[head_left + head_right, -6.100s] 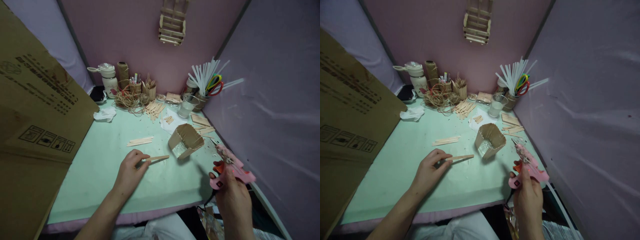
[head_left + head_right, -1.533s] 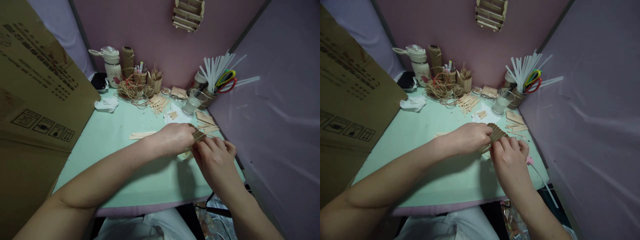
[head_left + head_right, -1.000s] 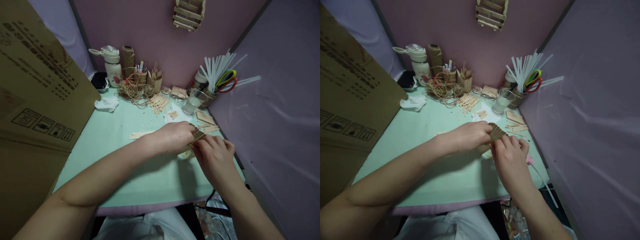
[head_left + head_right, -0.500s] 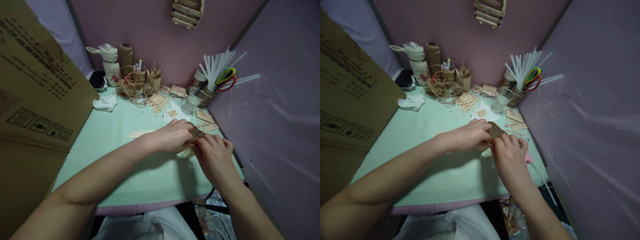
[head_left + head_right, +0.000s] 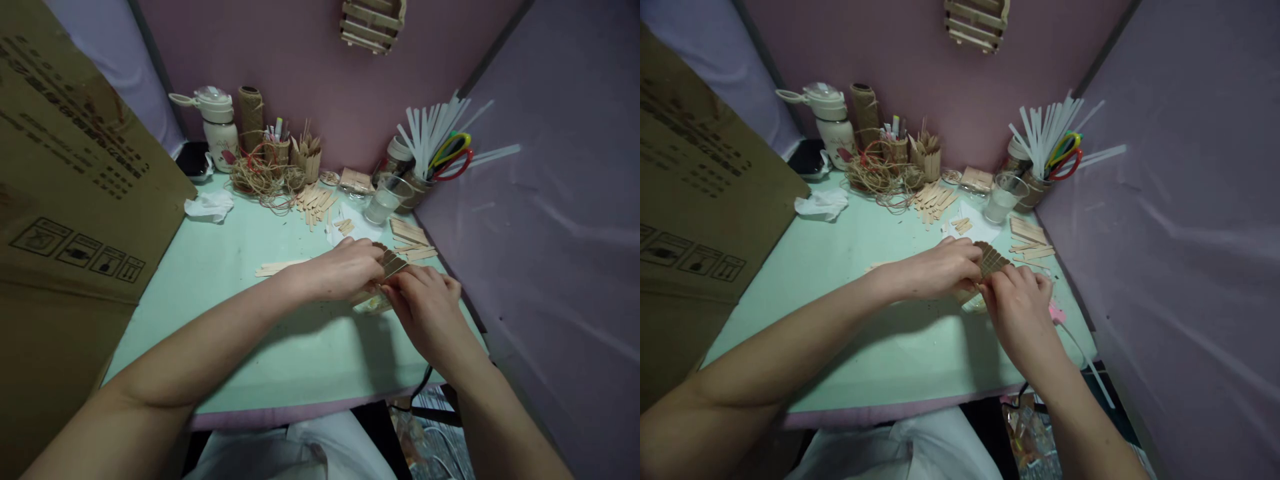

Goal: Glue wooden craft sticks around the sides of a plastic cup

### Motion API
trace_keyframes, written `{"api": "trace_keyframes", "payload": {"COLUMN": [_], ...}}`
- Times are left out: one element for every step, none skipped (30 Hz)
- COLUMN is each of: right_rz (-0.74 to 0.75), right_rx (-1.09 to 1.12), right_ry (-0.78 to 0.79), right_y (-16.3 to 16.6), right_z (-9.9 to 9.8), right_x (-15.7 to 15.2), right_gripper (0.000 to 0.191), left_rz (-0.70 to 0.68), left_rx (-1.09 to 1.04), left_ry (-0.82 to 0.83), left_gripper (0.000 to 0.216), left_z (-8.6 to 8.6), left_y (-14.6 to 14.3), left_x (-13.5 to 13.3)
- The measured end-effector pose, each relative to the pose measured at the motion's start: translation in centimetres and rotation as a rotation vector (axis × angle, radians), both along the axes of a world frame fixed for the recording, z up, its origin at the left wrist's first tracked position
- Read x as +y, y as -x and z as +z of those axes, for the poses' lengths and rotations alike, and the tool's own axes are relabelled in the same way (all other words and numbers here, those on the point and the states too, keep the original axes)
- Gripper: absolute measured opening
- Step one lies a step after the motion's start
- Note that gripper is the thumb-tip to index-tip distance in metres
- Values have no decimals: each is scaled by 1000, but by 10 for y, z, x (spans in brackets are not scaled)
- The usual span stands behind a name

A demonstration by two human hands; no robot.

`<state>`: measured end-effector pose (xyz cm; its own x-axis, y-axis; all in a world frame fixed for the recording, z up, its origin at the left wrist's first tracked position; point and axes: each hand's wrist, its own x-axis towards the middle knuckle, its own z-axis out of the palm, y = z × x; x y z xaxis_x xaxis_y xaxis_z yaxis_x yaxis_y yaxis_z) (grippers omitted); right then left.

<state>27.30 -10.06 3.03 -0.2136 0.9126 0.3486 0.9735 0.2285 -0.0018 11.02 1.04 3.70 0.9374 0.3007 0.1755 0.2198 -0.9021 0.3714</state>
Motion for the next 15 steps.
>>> {"api": "trace_keyframes", "payload": {"right_rz": [1, 3, 5, 7, 9, 11, 10, 8, 4, 0, -2, -3, -5, -6, -7], "right_rx": [-2, -4, -6, -8, -10, -13, -17, -22, -28, -33, -35, -35, -32, -28, -22], "right_ry": [0, -1, -4, -8, -12, -17, -21, -24, -26, -28, -29, -31, -31, -31, -33], "right_y": [0, 0, 0, 0, 0, 0, 0, 0, 0, 0, 0, 0, 1, 1, 1], "right_z": [0, 0, 0, 0, 0, 0, 0, 0, 0, -1, -1, -1, -1, -2, -2], "right_x": [0, -1, -1, -1, -1, -1, -1, 0, 0, 1, 1, 1, 2, 2, 1], "right_gripper": [27, 26, 26, 25, 25, 24, 24, 23, 22, 21, 20, 20, 19, 20, 20], "left_rz": [-2, -3, -3, -2, -2, -2, -3, -5, -9, -11, -10, -10, -11, -12, -12], "left_rx": [-2, -4, -7, -8, -11, -16, -21, -26, -32, -36, -36, -34, -33, -31, -26], "left_ry": [1, 4, 6, 8, 12, 15, 18, 19, 20, 23, 27, 30, 32, 33, 33], "left_gripper": [19, 19, 18, 18, 18, 19, 20, 20, 20, 20, 19, 19, 18, 18, 17], "left_z": [0, -1, -1, -2, -2, -3, -3, -4, -4, -3, -3, -2, -2, -1, 0], "left_y": [0, 0, -1, -1, 0, 0, 0, 0, 0, 0, 0, 0, 0, -1, -1], "left_x": [0, 0, 0, 0, 0, 0, 0, 0, 0, 0, -1, -1, 0, 0, 0]}}
